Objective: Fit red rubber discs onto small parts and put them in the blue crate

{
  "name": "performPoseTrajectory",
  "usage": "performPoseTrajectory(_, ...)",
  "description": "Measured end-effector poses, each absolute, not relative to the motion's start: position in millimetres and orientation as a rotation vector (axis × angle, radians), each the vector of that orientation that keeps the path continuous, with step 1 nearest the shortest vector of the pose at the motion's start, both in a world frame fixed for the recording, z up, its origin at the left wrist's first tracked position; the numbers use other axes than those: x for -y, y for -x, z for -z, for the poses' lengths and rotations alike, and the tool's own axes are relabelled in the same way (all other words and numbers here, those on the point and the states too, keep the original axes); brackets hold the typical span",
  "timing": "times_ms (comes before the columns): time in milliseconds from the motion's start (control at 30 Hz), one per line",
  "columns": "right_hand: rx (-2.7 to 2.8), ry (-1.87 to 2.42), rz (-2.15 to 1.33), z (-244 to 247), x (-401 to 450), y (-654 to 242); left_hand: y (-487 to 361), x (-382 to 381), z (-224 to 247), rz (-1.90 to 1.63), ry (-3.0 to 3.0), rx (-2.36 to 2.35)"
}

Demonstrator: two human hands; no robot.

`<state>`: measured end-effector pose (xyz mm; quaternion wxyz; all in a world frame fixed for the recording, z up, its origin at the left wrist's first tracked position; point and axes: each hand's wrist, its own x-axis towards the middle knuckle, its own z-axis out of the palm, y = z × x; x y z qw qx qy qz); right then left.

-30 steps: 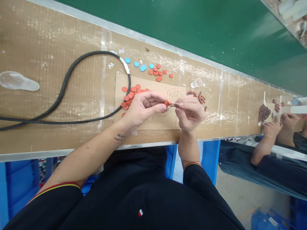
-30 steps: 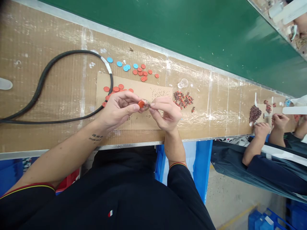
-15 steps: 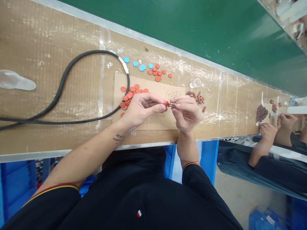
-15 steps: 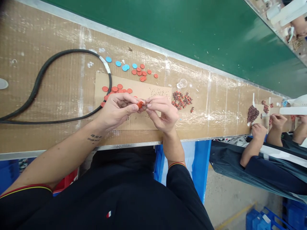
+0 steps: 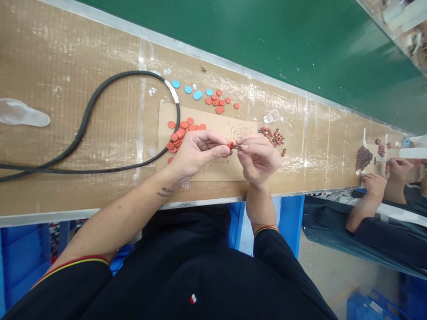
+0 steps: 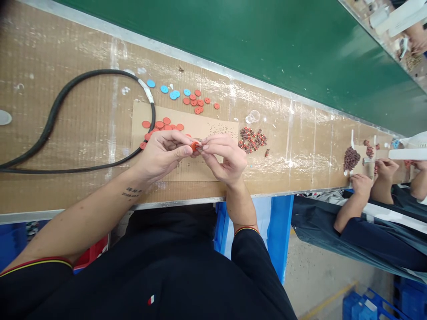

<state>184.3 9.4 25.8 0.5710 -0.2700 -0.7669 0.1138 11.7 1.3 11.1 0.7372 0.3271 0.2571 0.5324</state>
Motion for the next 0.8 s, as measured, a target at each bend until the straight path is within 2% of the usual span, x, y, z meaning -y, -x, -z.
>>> performPoseTrajectory(800,1.818,0.534,-0.259,-24.7,-10.3,-186.0,-12.6,2.3,-14.0,-1.31,-0.897,-0.648)
